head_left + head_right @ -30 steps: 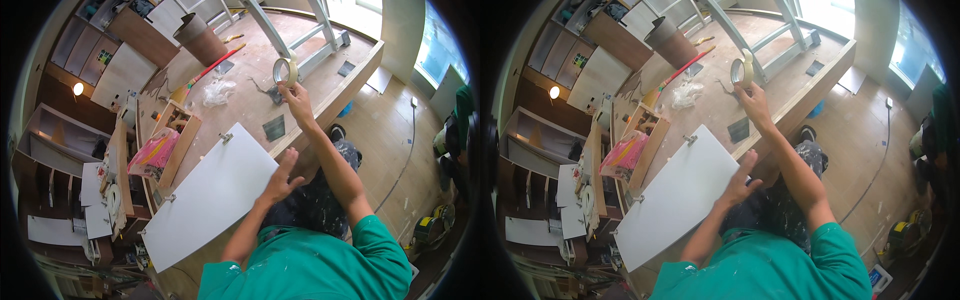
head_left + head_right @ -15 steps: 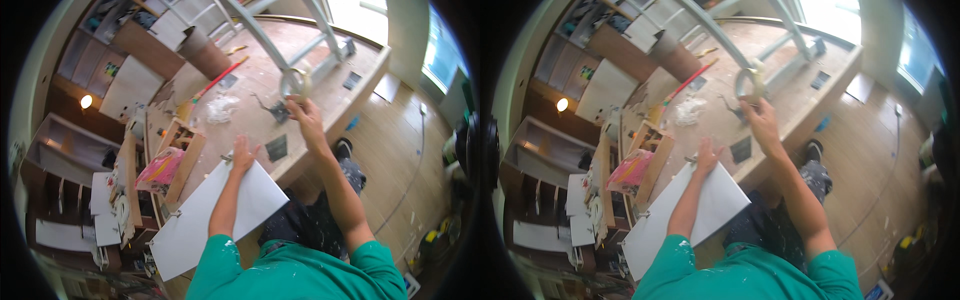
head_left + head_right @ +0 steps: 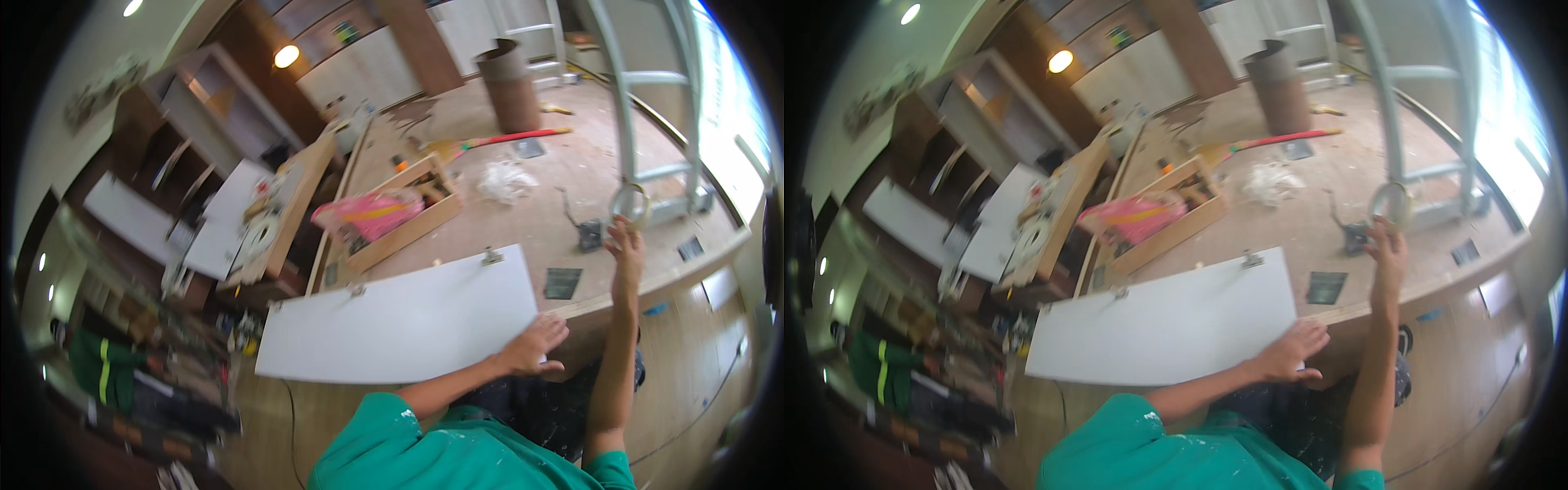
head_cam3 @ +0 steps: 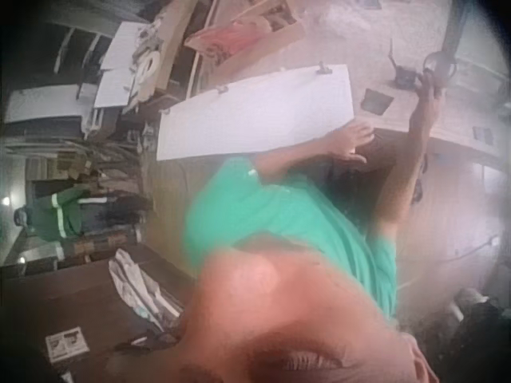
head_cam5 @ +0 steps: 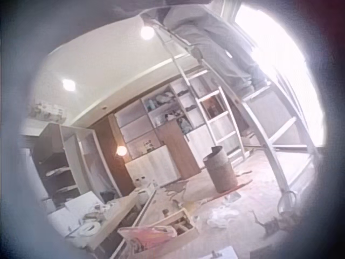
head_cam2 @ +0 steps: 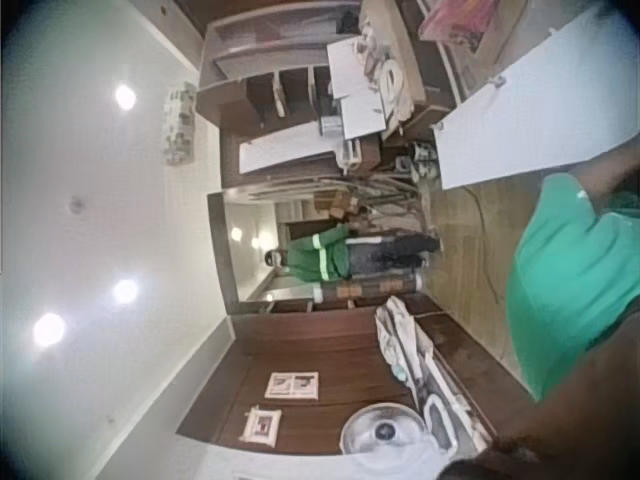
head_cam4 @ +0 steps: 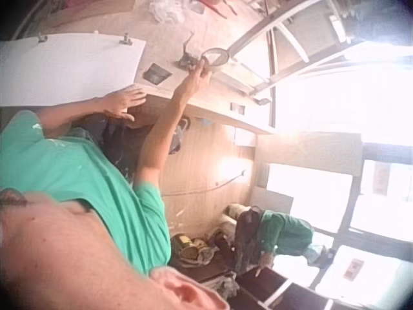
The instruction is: The person applies masking tape to the edges of a white cabinet door and smooths it down. They then use a sanding block to sand the taped edges and corners of the door. Another person in the background handles similar cabinet parts.
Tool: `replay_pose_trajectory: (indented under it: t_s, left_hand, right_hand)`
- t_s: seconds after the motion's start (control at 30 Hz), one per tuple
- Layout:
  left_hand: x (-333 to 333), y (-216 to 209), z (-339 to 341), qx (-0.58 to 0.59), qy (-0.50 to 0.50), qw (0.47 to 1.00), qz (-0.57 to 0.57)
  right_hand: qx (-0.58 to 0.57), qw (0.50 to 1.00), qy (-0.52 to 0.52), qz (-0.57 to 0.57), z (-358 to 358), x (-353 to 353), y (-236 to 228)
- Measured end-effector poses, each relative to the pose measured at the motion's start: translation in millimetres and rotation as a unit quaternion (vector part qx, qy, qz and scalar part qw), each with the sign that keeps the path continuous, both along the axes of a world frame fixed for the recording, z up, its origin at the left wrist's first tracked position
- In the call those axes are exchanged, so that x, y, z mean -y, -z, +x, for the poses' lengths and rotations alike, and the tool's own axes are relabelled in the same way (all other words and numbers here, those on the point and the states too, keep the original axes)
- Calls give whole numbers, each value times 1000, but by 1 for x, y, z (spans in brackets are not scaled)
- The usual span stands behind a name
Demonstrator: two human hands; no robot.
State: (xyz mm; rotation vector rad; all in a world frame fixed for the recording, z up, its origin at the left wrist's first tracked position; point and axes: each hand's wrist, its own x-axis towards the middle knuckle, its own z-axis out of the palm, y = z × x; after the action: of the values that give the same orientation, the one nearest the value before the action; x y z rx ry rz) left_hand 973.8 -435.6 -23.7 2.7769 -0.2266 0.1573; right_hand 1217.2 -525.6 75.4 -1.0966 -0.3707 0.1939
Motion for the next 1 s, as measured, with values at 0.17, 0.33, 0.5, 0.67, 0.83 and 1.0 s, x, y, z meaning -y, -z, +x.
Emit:
replay_pose_trajectory:
  t_s: [0.17,0.33,0.5,0.67,0.83,1.0]
  left_hand:
    - [75,6,-45,-66,48,980,-183]
    - [103,9,-82,-167,48,920,-351]
    - [118,34,-105,-98,89,961,-243]
    - [115,18,-100,-149,114,942,-278]
    - [103,-41,-105,-165,98,868,-457]
    - [90,-73,-105,-76,-2,875,-477]
  right_hand:
    - [22,999,-23,-26,22,1,24]
    - [36,997,-42,-55,31,-1,36]
    - [47,995,-36,-82,30,-5,38]
    - [39,995,-29,-88,42,-6,49]
    - [44,995,-29,-82,45,-6,55]
    - [26,997,-23,-63,49,-2,59]
